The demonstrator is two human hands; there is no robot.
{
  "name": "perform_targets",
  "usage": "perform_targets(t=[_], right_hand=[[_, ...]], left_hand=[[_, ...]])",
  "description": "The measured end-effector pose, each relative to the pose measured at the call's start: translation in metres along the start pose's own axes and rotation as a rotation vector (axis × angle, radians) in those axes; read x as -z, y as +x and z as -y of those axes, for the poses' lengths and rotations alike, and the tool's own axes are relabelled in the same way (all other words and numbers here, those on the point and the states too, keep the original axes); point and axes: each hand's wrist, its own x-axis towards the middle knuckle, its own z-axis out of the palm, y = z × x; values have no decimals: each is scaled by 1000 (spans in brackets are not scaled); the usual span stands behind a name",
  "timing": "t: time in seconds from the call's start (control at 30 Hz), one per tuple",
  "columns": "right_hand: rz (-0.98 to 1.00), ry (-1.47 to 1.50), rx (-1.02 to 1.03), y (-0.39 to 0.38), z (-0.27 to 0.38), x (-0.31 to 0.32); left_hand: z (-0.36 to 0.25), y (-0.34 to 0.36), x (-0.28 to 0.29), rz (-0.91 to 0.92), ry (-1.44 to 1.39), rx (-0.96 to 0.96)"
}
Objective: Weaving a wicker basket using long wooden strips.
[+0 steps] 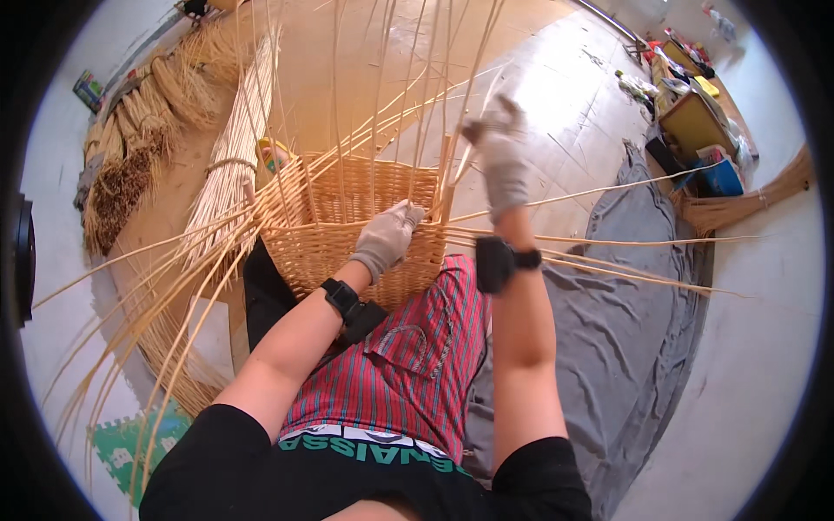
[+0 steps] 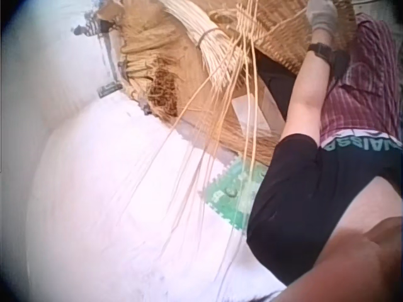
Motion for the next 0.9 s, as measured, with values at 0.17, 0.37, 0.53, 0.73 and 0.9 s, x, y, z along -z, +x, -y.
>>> perform_targets(t=[0.17, 0.37, 0.53, 0.73, 0.9], right_hand=[[-403, -355, 326, -85, -46, 124], [-396, -274, 255, -82, -56, 120], [-490, -259, 74, -84, -82, 146], [-247, -256, 340, -181, 1, 33], [449, -858, 369, -202, -30, -63]], left_hand=[[-32, -7, 9, 314, -174, 175], [-46, -24, 4, -502, 232, -628], [-16, -20, -34, -182, 259, -606], [-30, -26, -20, -23, 346, -526], [24, -14, -54, -309, 540, -556]])
